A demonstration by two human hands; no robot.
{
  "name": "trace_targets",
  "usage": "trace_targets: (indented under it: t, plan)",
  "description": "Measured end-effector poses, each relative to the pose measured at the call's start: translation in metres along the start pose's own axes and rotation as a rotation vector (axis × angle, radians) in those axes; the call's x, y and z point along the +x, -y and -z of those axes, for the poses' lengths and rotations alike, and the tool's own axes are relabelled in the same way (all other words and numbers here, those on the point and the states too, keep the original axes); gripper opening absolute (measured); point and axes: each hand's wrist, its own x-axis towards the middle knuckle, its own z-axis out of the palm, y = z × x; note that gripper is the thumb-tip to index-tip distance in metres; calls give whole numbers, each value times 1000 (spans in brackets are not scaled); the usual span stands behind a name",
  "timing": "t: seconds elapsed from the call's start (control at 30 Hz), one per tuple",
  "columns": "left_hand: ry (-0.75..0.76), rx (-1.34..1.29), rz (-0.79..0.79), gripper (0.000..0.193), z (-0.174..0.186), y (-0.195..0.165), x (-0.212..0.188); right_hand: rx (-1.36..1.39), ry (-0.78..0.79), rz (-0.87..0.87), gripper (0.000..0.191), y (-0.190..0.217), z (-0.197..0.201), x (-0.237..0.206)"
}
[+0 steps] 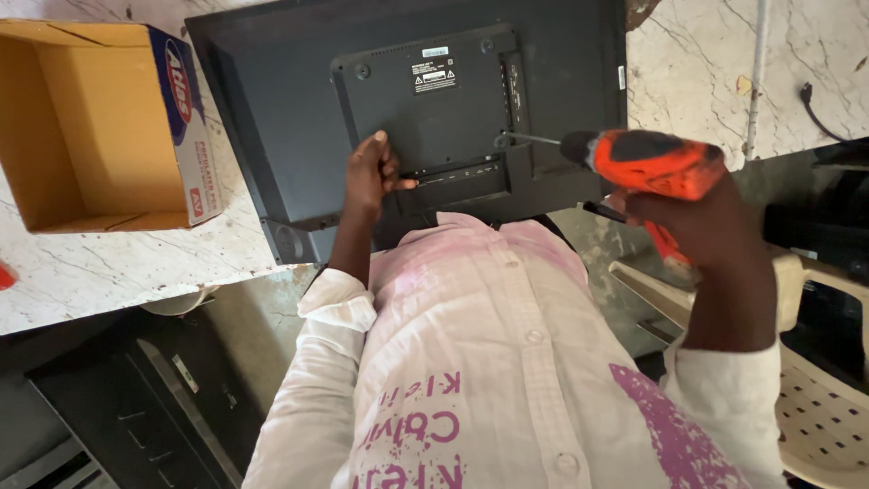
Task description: The person holds a cordless drill with a long driver bit and unscrews screws from the back panel of a television lying face-down on a workbench. They reposition the drill repeatedly at different screw locations along the panel, steadying the TV with the other hand, and continue working around the rear cover.
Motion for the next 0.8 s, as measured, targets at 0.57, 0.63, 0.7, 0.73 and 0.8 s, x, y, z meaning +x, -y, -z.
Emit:
trace_targets:
  t: [0.57, 0.63, 0.7, 0.73, 0.8]
  plan:
    - [266, -44, 193, 36, -46, 21, -7, 318, -132, -286, 29, -34, 34, -77]
    - [279, -28, 266, 40, -57, 16, -10, 331, -128, -309, 29, -35, 33, -76]
    - [295, -31, 292, 44, -65, 9, -15, 344, -135, -284, 26, -36, 30, -75]
    - [301, -41, 283, 46, -67, 6, -18, 347, -127, -291, 27, -36, 30, -74]
    - [302, -69, 263, 46, -70, 1, -22, 353, -116, -307, 31, -36, 29, -72]
